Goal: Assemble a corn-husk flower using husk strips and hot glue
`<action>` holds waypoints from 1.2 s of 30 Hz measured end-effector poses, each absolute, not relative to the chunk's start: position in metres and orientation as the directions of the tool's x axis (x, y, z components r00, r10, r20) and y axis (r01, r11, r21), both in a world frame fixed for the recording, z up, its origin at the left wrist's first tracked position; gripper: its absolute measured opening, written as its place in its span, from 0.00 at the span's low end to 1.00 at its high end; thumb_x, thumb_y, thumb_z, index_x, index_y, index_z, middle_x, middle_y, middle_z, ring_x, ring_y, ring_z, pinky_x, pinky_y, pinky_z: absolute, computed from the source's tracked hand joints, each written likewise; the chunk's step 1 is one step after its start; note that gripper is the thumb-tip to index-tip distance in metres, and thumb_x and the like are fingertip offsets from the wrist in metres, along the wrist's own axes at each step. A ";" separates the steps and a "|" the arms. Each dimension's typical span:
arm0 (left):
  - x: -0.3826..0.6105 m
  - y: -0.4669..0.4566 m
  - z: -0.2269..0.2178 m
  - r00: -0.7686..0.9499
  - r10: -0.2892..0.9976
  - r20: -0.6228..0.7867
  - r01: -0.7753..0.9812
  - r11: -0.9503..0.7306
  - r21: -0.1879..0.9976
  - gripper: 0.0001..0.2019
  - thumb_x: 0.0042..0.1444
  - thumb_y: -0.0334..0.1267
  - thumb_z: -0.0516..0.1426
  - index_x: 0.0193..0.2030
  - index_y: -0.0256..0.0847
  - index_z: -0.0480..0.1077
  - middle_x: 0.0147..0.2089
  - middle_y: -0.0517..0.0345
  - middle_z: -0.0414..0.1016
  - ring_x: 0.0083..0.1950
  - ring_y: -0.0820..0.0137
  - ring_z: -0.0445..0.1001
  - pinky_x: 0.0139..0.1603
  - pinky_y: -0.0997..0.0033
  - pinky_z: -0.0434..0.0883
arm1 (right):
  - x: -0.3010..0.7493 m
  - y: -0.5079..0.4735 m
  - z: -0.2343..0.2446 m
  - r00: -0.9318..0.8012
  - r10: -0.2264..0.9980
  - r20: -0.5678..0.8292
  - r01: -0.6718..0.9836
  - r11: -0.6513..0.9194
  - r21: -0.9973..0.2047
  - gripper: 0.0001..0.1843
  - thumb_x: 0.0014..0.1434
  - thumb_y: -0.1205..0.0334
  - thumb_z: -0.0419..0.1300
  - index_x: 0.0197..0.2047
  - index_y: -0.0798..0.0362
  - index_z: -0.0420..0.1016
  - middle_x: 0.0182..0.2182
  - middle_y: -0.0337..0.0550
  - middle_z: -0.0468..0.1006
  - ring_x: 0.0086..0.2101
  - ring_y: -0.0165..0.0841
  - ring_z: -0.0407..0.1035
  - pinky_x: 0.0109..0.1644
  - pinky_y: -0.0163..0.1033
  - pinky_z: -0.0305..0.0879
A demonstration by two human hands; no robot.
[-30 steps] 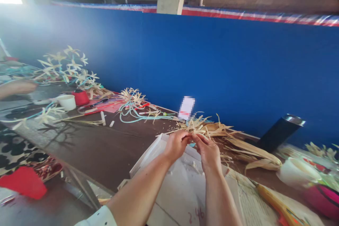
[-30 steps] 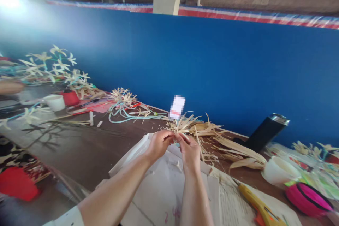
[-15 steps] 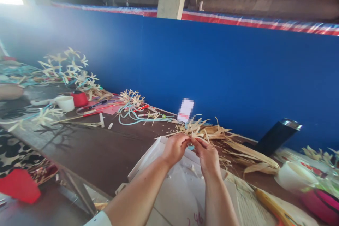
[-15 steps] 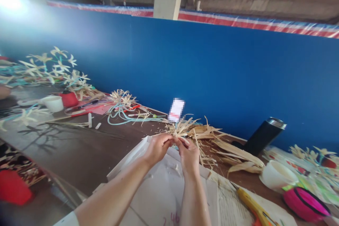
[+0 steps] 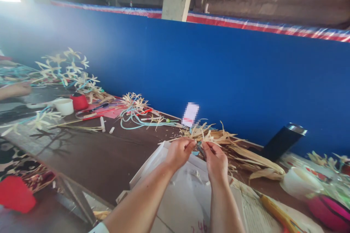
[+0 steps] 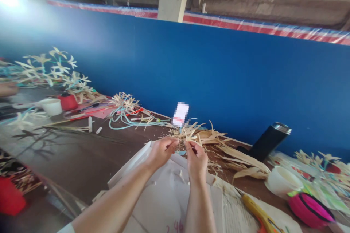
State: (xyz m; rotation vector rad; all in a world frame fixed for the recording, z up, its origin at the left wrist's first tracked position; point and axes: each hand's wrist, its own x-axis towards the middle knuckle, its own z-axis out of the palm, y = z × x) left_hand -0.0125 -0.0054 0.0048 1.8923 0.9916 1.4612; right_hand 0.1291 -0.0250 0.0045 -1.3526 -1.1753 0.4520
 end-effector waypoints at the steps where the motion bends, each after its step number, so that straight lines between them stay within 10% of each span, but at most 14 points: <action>1: -0.014 -0.002 0.005 0.059 0.847 0.528 0.220 -0.527 0.821 0.17 0.57 0.47 0.50 0.33 0.40 0.75 0.37 0.54 0.75 0.38 0.69 0.71 0.39 0.73 0.64 | 0.130 -0.025 0.004 0.406 0.827 0.388 0.369 0.241 -0.898 0.21 0.50 0.45 0.59 0.35 0.56 0.76 0.24 0.41 0.74 0.25 0.31 0.64 0.29 0.35 0.60; 6: -0.025 0.017 0.005 -0.140 0.968 0.207 -0.094 -0.221 0.971 0.21 0.50 0.54 0.54 0.37 0.37 0.75 0.31 0.54 0.73 0.28 0.74 0.66 0.28 0.75 0.61 | 0.127 -0.028 0.006 0.198 0.867 0.457 0.424 0.345 -0.838 0.18 0.51 0.48 0.59 0.33 0.55 0.76 0.26 0.43 0.74 0.25 0.31 0.65 0.28 0.34 0.60; 12: -0.035 0.024 0.009 0.068 0.995 0.074 -0.490 -0.031 0.871 0.25 0.45 0.56 0.58 0.41 0.37 0.74 0.36 0.52 0.72 0.29 0.78 0.63 0.27 0.79 0.58 | 0.118 -0.031 0.009 -0.037 0.869 0.493 0.433 0.458 -0.776 0.13 0.54 0.53 0.58 0.31 0.53 0.77 0.32 0.44 0.74 0.25 0.29 0.65 0.26 0.33 0.62; 20: -0.040 0.012 0.022 0.244 0.968 0.052 -0.293 0.022 0.956 0.20 0.41 0.51 0.62 0.35 0.35 0.75 0.31 0.56 0.73 0.31 0.74 0.66 0.33 0.75 0.60 | 0.119 -0.028 -0.004 -0.085 0.892 0.444 0.535 0.417 -0.735 0.14 0.54 0.50 0.57 0.37 0.49 0.75 0.37 0.44 0.75 0.26 0.32 0.69 0.27 0.36 0.66; 36: -0.037 0.011 0.025 0.021 0.999 0.043 -0.202 -0.038 0.979 0.12 0.38 0.45 0.63 0.25 0.36 0.73 0.25 0.59 0.72 0.29 0.73 0.67 0.34 0.73 0.62 | 0.117 -0.027 -0.002 -0.041 0.891 0.451 0.677 0.357 -0.643 0.15 0.55 0.49 0.55 0.39 0.49 0.76 0.35 0.44 0.77 0.28 0.34 0.71 0.33 0.37 0.63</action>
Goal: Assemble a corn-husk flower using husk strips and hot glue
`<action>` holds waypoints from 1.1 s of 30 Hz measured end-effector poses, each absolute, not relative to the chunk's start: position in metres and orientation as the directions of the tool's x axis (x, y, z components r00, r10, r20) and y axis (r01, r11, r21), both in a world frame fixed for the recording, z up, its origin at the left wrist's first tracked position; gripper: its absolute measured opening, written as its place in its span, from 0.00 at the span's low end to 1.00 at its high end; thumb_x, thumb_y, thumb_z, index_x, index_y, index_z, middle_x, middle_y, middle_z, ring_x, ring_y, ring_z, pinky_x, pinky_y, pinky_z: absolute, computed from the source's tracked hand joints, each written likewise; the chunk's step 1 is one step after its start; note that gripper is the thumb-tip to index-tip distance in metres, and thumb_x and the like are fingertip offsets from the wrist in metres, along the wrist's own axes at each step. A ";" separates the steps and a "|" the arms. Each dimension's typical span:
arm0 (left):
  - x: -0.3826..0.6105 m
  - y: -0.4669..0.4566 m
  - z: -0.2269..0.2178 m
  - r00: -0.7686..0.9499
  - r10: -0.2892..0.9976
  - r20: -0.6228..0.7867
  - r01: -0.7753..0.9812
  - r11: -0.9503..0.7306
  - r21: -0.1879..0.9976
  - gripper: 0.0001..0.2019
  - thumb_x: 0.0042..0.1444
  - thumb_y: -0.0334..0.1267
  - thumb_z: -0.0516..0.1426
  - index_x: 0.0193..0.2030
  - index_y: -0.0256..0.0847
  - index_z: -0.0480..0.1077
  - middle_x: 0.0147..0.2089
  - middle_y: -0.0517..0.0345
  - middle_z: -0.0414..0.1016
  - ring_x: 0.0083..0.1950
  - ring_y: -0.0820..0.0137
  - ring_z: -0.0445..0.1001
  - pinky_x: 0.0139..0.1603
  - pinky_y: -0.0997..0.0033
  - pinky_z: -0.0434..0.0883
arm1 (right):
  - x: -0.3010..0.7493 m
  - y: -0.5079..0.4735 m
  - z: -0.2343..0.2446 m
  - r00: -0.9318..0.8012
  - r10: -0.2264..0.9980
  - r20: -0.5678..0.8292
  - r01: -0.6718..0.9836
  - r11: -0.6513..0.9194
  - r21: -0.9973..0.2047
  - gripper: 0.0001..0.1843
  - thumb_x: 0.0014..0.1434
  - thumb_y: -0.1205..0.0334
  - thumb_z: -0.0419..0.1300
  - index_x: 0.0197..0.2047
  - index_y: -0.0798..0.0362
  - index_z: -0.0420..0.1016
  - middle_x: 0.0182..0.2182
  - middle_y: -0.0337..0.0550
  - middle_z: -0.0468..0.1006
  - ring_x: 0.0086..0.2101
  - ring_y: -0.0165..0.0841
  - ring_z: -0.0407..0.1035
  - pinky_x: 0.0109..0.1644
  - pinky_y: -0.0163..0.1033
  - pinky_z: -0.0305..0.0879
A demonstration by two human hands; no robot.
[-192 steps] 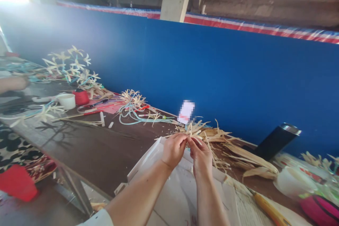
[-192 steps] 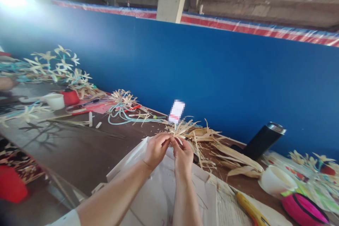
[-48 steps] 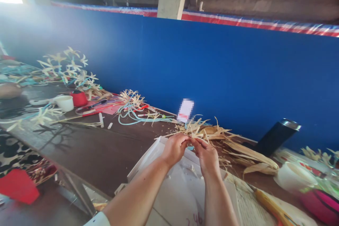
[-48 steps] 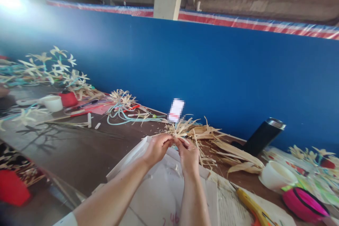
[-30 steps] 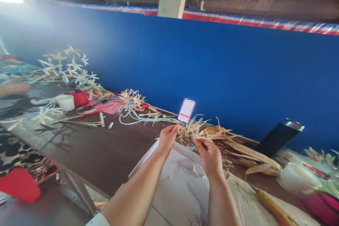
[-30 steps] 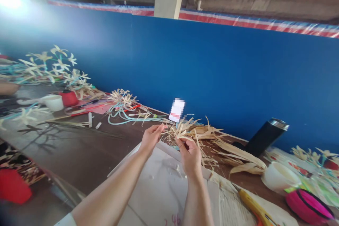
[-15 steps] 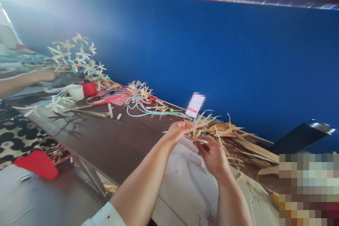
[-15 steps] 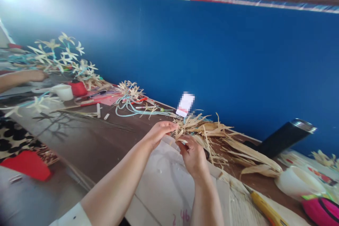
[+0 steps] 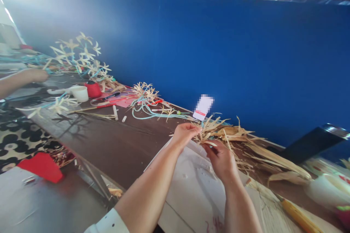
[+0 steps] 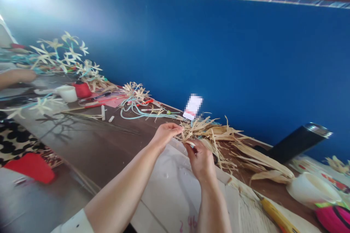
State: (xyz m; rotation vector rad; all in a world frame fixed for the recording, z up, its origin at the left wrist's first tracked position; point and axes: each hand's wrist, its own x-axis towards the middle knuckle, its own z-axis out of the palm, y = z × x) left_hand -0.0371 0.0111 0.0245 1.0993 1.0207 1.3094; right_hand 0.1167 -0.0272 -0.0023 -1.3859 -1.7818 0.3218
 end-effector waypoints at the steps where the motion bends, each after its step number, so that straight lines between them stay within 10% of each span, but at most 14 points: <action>1: -0.037 0.010 0.026 0.008 0.999 0.039 -0.195 -0.036 0.980 0.12 0.38 0.45 0.63 0.24 0.36 0.73 0.24 0.59 0.71 0.29 0.73 0.66 0.33 0.73 0.62 | 0.117 -0.027 -0.002 -0.040 0.891 0.453 0.681 0.356 -0.640 0.15 0.55 0.49 0.55 0.39 0.49 0.76 0.35 0.43 0.77 0.28 0.34 0.71 0.33 0.37 0.63; 33: -0.036 0.015 0.018 -0.031 0.998 0.047 -0.209 -0.053 0.977 0.13 0.39 0.46 0.61 0.23 0.37 0.71 0.22 0.62 0.68 0.27 0.75 0.64 0.31 0.74 0.60 | 0.110 -0.029 0.002 0.014 0.882 0.471 0.715 0.320 -0.622 0.17 0.55 0.46 0.54 0.33 0.51 0.74 0.29 0.43 0.76 0.27 0.34 0.69 0.32 0.37 0.62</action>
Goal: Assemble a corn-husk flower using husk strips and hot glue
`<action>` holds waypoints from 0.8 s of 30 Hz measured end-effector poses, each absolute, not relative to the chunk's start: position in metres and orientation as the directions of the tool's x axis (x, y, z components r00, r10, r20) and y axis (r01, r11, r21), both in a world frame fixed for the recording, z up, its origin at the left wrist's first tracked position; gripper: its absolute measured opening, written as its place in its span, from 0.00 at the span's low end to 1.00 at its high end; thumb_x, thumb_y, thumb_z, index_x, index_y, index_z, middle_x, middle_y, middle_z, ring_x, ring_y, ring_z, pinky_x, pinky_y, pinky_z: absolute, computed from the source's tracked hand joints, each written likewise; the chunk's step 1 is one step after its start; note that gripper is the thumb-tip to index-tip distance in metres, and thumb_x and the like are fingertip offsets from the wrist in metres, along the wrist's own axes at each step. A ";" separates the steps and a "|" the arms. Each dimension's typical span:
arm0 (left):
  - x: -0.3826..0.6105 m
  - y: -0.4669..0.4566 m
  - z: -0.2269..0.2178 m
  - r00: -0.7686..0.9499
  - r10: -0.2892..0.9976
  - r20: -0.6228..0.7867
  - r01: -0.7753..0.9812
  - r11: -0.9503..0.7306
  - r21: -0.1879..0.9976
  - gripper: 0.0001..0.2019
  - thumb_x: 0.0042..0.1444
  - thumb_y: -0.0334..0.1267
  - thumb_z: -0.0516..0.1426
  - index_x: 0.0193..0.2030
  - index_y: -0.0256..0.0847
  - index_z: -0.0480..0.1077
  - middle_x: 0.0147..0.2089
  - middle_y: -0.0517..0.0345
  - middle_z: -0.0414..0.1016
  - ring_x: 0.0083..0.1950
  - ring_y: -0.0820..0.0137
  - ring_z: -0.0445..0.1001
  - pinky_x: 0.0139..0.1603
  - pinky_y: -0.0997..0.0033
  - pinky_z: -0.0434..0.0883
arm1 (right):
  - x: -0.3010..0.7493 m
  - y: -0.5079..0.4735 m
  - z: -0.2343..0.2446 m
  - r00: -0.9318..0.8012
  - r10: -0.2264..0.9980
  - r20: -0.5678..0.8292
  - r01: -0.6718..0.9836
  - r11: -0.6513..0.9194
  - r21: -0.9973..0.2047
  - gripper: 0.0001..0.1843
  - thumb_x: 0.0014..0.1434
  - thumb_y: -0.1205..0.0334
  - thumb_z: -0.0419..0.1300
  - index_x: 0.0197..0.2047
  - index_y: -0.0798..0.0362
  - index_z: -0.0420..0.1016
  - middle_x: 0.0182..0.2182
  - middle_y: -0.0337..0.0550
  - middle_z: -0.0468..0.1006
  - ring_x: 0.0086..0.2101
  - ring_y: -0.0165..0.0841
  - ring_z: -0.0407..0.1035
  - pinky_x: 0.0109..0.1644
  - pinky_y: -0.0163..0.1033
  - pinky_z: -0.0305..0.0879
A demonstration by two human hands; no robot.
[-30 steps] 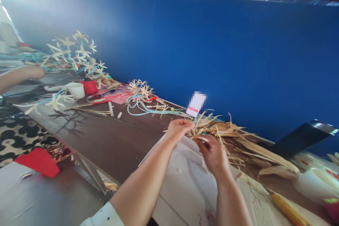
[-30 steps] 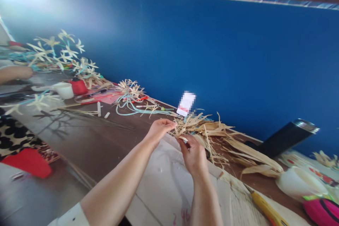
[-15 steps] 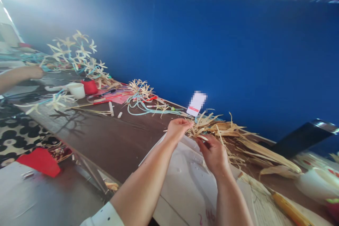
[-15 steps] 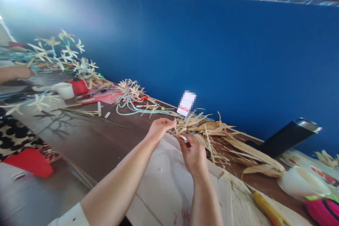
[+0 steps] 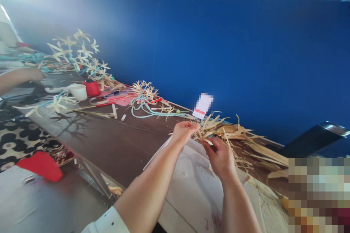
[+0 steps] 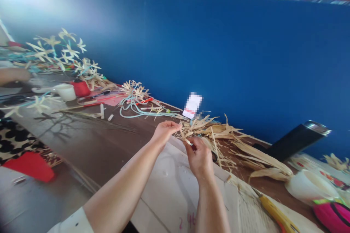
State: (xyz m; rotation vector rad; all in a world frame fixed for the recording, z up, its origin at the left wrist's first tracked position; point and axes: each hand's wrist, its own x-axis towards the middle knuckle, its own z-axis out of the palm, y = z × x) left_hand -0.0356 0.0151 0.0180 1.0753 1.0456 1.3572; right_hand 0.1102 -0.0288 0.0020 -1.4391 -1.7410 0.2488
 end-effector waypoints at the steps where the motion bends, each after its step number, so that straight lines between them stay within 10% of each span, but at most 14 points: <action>1: -0.036 0.015 0.018 -0.027 0.998 0.052 -0.211 -0.057 0.976 0.13 0.39 0.46 0.61 0.23 0.37 0.71 0.22 0.62 0.68 0.27 0.75 0.64 0.31 0.74 0.60 | 0.110 -0.029 0.002 0.017 0.879 0.477 0.716 0.322 -0.619 0.17 0.55 0.47 0.54 0.33 0.51 0.74 0.29 0.43 0.76 0.27 0.34 0.69 0.33 0.37 0.62; 14: -0.035 0.012 0.023 -0.019 0.998 0.060 -0.249 -0.063 0.967 0.12 0.39 0.45 0.62 0.24 0.37 0.72 0.23 0.60 0.70 0.27 0.74 0.66 0.31 0.74 0.62 | 0.112 -0.027 -0.001 0.052 0.875 0.482 0.693 0.316 -0.648 0.15 0.54 0.49 0.55 0.31 0.52 0.74 0.27 0.42 0.75 0.27 0.34 0.69 0.33 0.37 0.62; 24: -0.036 0.007 0.031 -0.114 0.990 0.087 -0.260 -0.114 0.959 0.24 0.47 0.54 0.57 0.45 0.38 0.73 0.44 0.49 0.75 0.39 0.68 0.73 0.41 0.71 0.67 | 0.113 -0.026 0.000 0.170 0.842 0.512 0.612 0.317 -0.724 0.16 0.53 0.48 0.57 0.33 0.52 0.76 0.29 0.40 0.75 0.23 0.30 0.67 0.30 0.35 0.62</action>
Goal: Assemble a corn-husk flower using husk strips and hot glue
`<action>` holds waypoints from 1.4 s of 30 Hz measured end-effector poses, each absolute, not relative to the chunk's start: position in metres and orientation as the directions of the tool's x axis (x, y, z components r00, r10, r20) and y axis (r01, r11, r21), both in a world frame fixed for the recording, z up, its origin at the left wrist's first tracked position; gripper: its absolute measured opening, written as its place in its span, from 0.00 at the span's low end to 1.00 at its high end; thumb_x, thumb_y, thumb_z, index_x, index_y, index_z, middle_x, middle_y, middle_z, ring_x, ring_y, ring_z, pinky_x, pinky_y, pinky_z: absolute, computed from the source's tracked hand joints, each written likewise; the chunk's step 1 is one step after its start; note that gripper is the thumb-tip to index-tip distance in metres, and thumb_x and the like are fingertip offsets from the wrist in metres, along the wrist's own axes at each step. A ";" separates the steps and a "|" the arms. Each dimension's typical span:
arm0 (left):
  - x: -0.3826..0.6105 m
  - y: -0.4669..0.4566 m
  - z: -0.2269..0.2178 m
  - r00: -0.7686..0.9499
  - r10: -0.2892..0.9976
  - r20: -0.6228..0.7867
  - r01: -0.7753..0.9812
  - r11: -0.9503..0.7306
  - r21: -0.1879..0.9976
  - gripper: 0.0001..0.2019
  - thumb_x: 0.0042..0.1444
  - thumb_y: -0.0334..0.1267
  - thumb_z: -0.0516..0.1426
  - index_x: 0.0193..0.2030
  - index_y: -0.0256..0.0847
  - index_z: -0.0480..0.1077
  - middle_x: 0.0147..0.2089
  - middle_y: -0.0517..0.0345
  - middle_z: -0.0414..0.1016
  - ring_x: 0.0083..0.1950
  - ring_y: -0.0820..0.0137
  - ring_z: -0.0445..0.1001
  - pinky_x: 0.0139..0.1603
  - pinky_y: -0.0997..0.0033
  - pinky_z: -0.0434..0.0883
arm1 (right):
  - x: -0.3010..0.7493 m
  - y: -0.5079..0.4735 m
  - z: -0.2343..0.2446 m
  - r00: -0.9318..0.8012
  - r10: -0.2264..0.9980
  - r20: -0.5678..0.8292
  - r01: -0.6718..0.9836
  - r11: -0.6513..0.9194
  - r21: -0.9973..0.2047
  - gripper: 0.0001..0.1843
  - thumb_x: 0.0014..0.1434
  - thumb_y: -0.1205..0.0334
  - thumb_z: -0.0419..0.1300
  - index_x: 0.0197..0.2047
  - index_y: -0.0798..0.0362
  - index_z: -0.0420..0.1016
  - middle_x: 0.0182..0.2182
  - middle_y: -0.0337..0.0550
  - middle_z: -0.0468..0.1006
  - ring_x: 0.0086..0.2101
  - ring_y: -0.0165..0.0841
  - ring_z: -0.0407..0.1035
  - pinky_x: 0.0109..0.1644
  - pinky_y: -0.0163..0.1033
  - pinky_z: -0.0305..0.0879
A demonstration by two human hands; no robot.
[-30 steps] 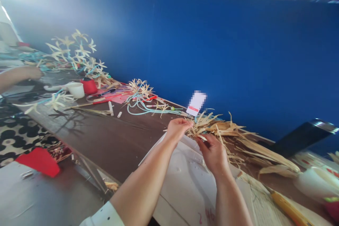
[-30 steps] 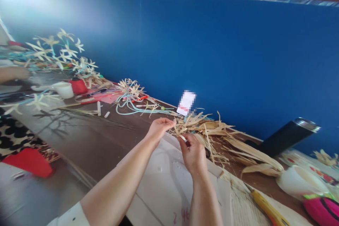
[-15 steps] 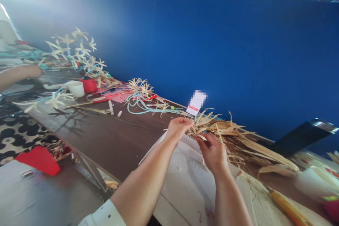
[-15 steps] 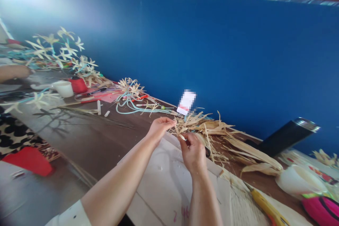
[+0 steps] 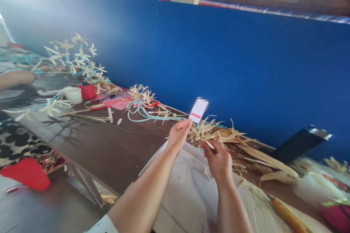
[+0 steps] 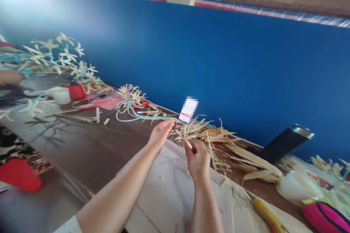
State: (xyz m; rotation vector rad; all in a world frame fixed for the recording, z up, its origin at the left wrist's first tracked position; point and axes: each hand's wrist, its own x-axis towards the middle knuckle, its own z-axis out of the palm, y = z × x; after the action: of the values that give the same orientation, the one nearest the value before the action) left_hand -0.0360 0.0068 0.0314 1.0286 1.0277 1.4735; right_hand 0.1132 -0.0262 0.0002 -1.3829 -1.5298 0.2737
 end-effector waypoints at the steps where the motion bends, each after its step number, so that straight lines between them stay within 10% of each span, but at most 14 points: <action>1: -0.036 0.008 0.031 -0.139 0.987 0.086 -0.270 -0.121 0.955 0.25 0.48 0.56 0.56 0.47 0.39 0.71 0.45 0.49 0.74 0.39 0.69 0.72 0.40 0.72 0.68 | 0.113 -0.027 0.001 0.186 0.832 0.523 0.605 0.323 -0.728 0.16 0.53 0.48 0.58 0.33 0.52 0.76 0.28 0.40 0.75 0.23 0.30 0.67 0.30 0.35 0.62; 13: -0.028 0.009 0.024 -0.132 0.985 0.111 -0.294 -0.146 0.945 0.23 0.47 0.57 0.55 0.34 0.35 0.71 0.29 0.57 0.71 0.26 0.77 0.64 0.26 0.79 0.60 | 0.115 -0.028 0.004 0.392 0.638 0.663 0.590 0.379 -0.713 0.14 0.50 0.50 0.61 0.30 0.53 0.75 0.23 0.38 0.71 0.24 0.29 0.63 0.29 0.34 0.59; 19: -0.030 0.018 0.012 -0.142 0.984 0.105 -0.190 -0.132 0.973 0.19 0.46 0.54 0.56 0.26 0.36 0.68 0.21 0.63 0.65 0.21 0.79 0.58 0.22 0.79 0.54 | 0.118 -0.025 0.004 0.574 0.764 0.295 -0.034 0.382 -0.924 0.15 0.44 0.54 0.67 0.34 0.54 0.75 0.24 0.35 0.71 0.19 0.22 0.58 0.21 0.29 0.54; 29: -0.028 0.014 0.011 -0.108 0.982 0.153 0.147 -0.136 0.980 0.20 0.52 0.50 0.50 0.18 0.38 0.56 0.16 0.66 0.53 0.20 0.78 0.54 0.23 0.77 0.52 | 0.127 -0.035 0.025 0.392 0.907 0.153 -0.598 0.378 -0.707 0.11 0.44 0.65 0.68 0.31 0.55 0.72 0.27 0.33 0.70 0.17 0.15 0.53 0.15 0.21 0.48; 42: -0.007 0.002 0.006 0.240 0.947 0.215 -0.130 -0.188 0.974 0.11 0.48 0.41 0.57 0.33 0.35 0.69 0.24 0.61 0.68 0.24 0.77 0.66 0.26 0.76 0.64 | 0.144 -0.038 0.022 0.013 0.980 0.199 -0.914 0.092 -0.395 0.09 0.52 0.71 0.62 0.38 0.53 0.68 0.27 0.31 0.69 0.17 0.14 0.56 0.16 0.18 0.55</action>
State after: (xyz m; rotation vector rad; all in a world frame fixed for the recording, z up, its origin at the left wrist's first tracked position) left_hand -0.0067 0.0024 0.0058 1.3857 0.8382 1.2080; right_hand 0.1442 -0.0384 0.0215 -0.1713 -0.4738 1.4864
